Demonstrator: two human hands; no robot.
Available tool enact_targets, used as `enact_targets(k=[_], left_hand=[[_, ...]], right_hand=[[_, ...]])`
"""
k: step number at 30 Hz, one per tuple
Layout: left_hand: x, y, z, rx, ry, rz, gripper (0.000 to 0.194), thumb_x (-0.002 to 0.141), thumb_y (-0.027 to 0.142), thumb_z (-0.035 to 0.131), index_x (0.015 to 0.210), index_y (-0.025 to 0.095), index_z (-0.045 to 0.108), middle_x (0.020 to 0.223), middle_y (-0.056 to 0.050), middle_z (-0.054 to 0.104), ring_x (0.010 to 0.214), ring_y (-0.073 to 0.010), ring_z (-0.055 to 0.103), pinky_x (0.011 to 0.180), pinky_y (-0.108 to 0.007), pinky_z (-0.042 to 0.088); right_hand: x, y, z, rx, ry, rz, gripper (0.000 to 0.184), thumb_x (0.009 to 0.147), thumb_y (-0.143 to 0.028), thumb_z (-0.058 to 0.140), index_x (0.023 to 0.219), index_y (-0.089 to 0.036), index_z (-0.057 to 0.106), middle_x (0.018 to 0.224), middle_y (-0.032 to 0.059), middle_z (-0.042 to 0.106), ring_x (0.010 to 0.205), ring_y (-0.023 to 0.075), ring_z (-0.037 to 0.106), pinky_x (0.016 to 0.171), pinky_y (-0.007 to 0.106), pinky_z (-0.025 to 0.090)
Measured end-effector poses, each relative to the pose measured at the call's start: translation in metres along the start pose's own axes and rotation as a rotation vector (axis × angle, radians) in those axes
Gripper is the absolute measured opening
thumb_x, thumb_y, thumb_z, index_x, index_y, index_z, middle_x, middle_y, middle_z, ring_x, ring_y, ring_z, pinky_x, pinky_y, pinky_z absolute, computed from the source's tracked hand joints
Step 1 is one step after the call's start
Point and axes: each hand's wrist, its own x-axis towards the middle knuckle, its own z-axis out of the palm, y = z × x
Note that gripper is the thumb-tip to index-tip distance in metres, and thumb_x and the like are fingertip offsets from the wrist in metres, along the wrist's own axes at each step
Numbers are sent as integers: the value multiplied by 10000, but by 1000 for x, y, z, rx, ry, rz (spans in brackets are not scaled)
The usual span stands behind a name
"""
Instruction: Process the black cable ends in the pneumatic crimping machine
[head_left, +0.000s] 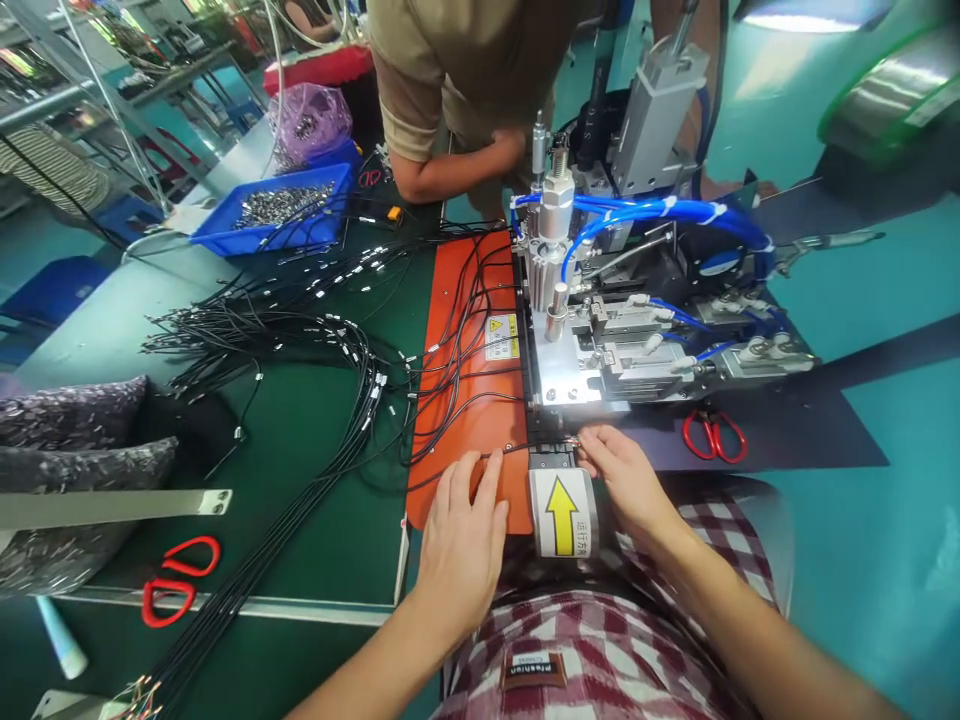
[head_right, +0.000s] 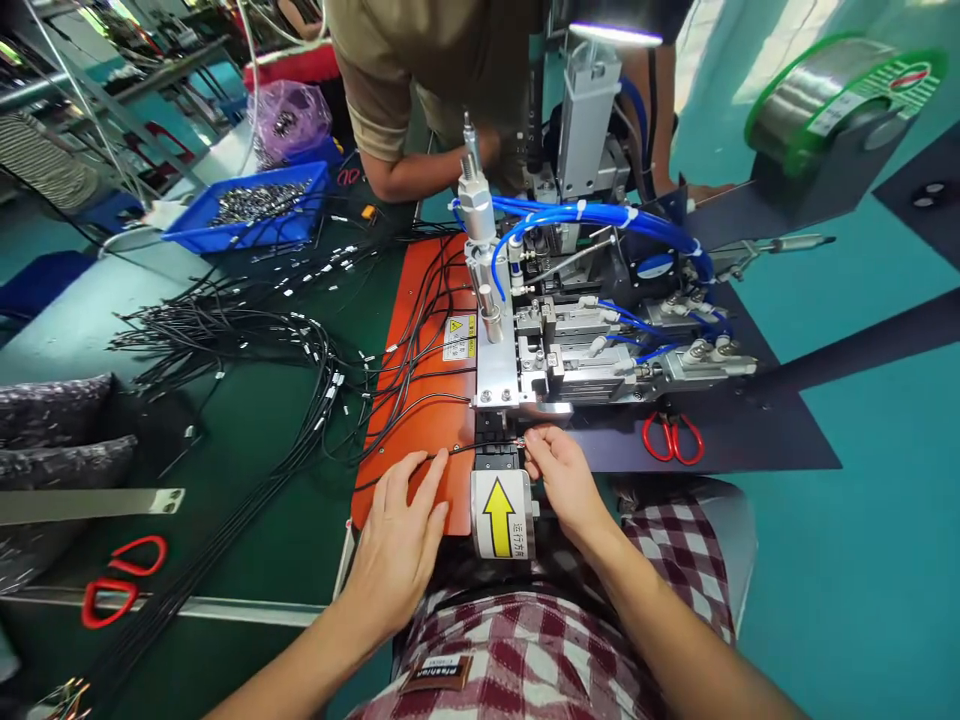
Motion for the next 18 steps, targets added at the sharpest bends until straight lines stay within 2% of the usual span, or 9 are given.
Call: enact_targets(k=[3,6,9,12,15,18], left_hand=[[5,-5,3,-20,3,18,456,951,219,381,1405,243,418,1376,-113,435,1263,-281,398,1018,-481,424],[11,-9,5,-36,9,23,446,954,209,368,1392,246,444,1366,-114,445,1263,-281,406,1009,-470,446],[11,-10,5,-43,16,18,448,951,203,373,1390,246,450,1346,-119,457,1258,-288,416,982,-458,477],[7,-8,5,-42,14,16,450,952,203,368,1393,245,444,1342,-124,460,1258,-294,425,961,-459,496],[4,-8,2,-16,-6,9,453,950,198,361,1394,242,438,1352,-131,465,1260,-303,440,927,-456,521],[15,-11,1,-3,-12,46,447,942,203,383,1386,206,436,1374,-129,478,1277,-291,446,987,-446,488]], right_hand=[[1,1,-2,-2,21,2,425,690,-551,738,650,-182,530,567,-62,445,504,92,393,506,237,328],[-1,5,-12,-1,64,19,457,683,-602,715,703,-162,592,624,-24,541,522,104,464,522,245,379],[-8,13,-31,3,168,30,516,688,-654,677,813,-155,632,682,-7,588,529,103,493,508,237,397],[-20,21,-53,1,271,54,545,635,-670,707,793,-155,630,653,-19,577,510,91,481,474,218,399],[-35,28,-71,-9,359,106,574,557,-667,755,781,-152,637,642,-12,600,519,96,516,475,210,443],[-54,42,-94,-29,436,182,610,442,-634,815,777,-152,647,643,11,631,547,121,573,480,214,493]])
